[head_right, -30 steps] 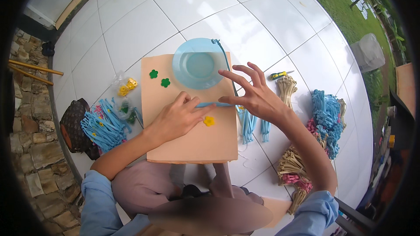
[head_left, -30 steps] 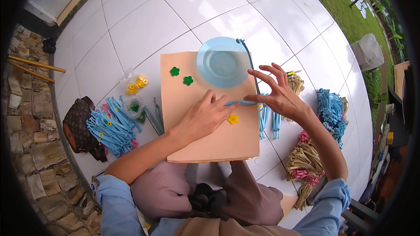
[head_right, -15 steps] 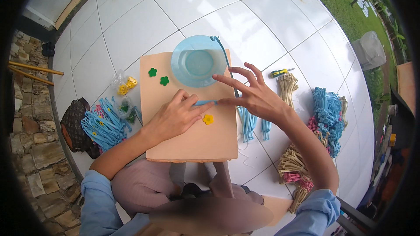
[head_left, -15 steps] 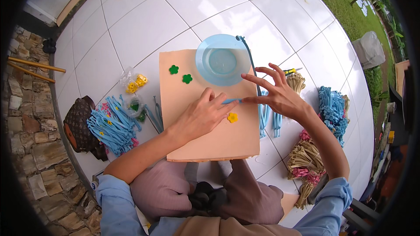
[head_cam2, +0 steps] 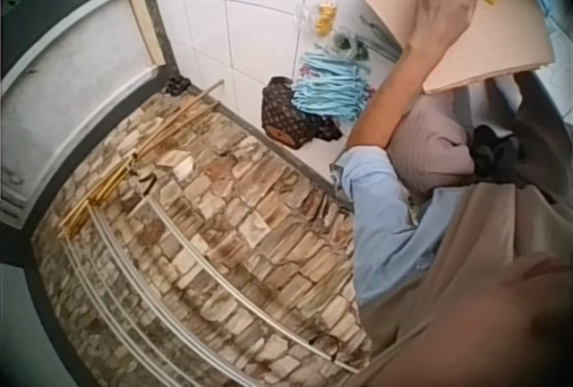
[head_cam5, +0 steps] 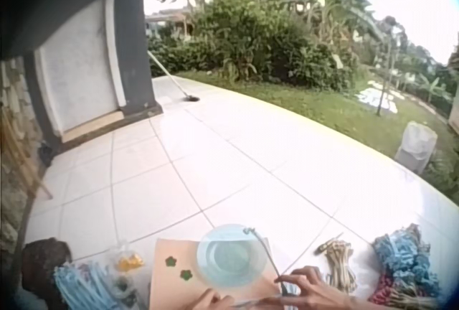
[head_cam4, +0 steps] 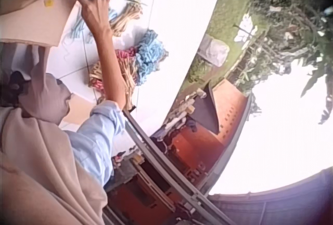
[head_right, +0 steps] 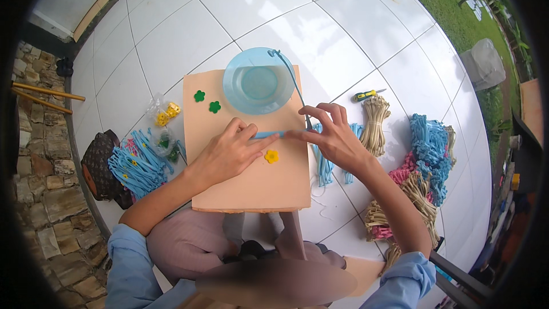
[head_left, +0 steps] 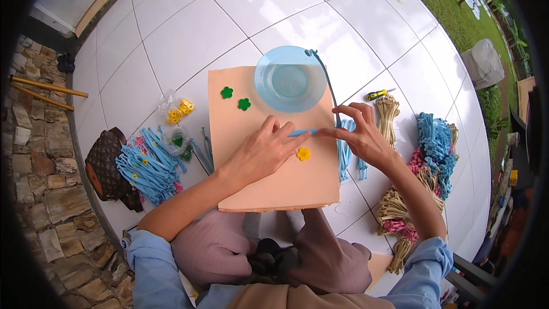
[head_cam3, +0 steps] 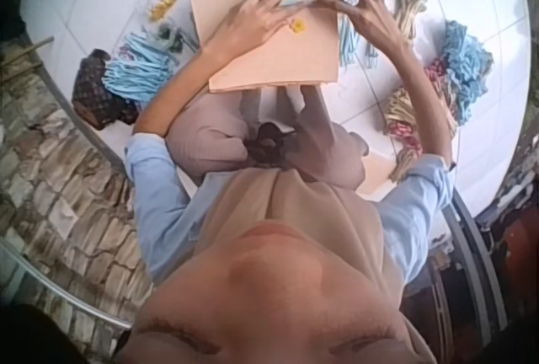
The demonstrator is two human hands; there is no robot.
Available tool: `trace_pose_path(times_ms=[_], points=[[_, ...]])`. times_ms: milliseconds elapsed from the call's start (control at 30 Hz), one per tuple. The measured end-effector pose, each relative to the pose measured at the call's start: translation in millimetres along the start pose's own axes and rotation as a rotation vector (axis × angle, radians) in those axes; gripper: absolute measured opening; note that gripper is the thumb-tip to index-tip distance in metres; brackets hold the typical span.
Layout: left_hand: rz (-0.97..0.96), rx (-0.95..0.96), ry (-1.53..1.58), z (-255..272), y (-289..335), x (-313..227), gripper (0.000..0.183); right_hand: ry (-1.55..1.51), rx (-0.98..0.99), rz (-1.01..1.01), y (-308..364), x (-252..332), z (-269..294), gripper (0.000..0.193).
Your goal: The person assembles sandal components by attaching small flower-shaped decorations to the straps and grouping bundles of straps together by hand.
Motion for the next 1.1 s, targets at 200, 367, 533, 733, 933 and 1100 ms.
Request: trace_pose_path(times_ms=[200,367,533,733,933,1100], points=[[0.006,0.0,0.014,0.6,-1.1,-0.8,0.048,0.056,0.018,0.036,-2.5,2.6,2.1,0.057],[0.006,0.009,0.008,-0.8,-0.8,0.1,0.047,0.059,0.028,0.004,-3.7,1.0,3.1,0.056],[0.011,0.007,0.038,1.3,-2.1,-0.2,0.047,0.044,0.038,0.041,-2.0,3.3,0.8,0.055],[0.013,0.01,0.031,2.1,-1.8,0.2,0.047,0.05,0.063,0.012,-4.5,1.2,-1.7,0.054],[0.011,0.005,0.026,1.6,-4.3,-0.2,0.045,0.053,0.029,0.025,-2.1,-0.4,0.7,0.057],[0.096,-0.108,0.175,-3.6,5.3,16.3,0.04,-0.331,-0.336,-0.184,14.8,-20.2,6.1,0.044]])
Point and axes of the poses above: each hand's wrist, its own y-axis away from the middle knuckle, its own z-axis out of the back of the hand, x = y × z, the point moved 10 cm from there along -y, towards the middle knuckle, and after that the axes turned 3 degrees about -y, right-handed, at the moved point
